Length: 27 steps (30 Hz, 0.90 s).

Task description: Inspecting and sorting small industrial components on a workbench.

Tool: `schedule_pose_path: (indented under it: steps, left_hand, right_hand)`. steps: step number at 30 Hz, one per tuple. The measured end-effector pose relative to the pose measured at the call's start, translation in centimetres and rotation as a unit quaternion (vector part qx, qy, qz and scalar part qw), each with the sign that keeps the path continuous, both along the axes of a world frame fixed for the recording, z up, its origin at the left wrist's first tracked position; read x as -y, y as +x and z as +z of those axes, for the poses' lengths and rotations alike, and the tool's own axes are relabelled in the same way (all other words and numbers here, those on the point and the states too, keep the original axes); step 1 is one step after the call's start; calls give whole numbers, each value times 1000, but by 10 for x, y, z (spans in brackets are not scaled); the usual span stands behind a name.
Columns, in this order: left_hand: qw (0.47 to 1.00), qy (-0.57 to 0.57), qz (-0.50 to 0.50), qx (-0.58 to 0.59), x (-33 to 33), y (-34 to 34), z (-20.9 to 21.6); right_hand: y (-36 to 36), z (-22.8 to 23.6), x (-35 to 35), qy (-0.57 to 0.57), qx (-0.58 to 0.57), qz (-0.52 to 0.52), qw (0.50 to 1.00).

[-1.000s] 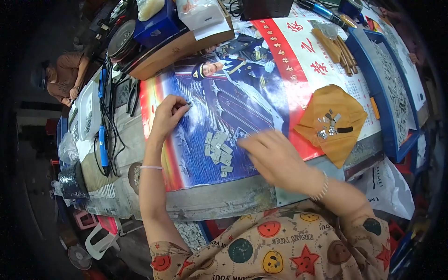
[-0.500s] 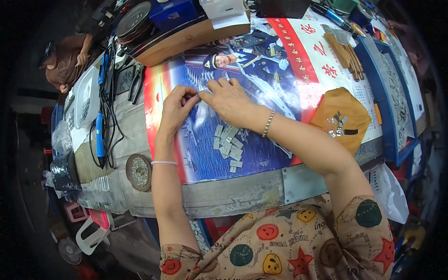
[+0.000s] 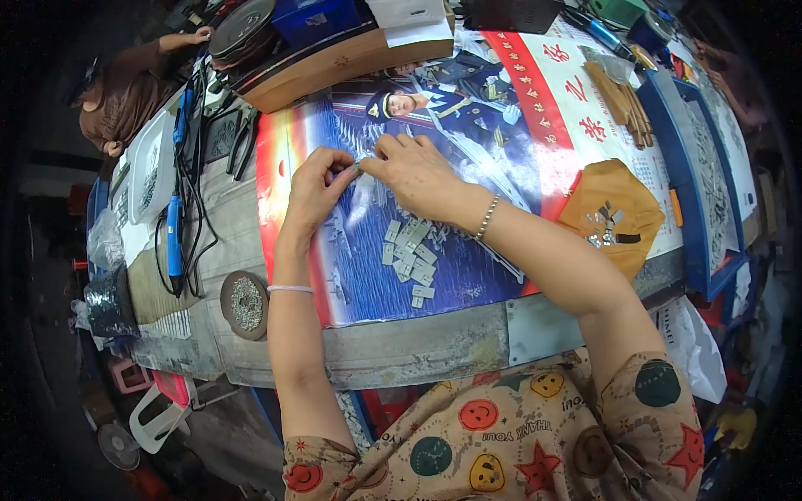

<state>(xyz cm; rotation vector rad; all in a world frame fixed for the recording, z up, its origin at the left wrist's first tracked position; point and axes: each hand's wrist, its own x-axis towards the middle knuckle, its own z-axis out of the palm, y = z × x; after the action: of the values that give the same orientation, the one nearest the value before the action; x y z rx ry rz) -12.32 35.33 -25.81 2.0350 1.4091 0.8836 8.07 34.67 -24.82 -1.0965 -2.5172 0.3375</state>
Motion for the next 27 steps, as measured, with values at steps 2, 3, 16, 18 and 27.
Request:
schedule_pose_path:
  steps: [2,3,16,18,27]
  left_hand:
    - [1000,-1,2,-4,2,-1,0]
    - [1000,-2,5,-6,2,0,1]
    - [999,-34,19,-2,-6,-2,-3]
    - [1000,-12,-12,-20,-10,-3,-3]
    - [999,-42,-11,-3,8,4,0]
  right_hand:
    - [0,1,-2,-17,-4,4,1000]
    - [1,4,-4,-33,-7,8,999]
    - [59,49,53,-150,-52,29,987]
    - [64,53,63,-168,-71,26,983]
    - [10,8,-16,-92,-182,11,979]
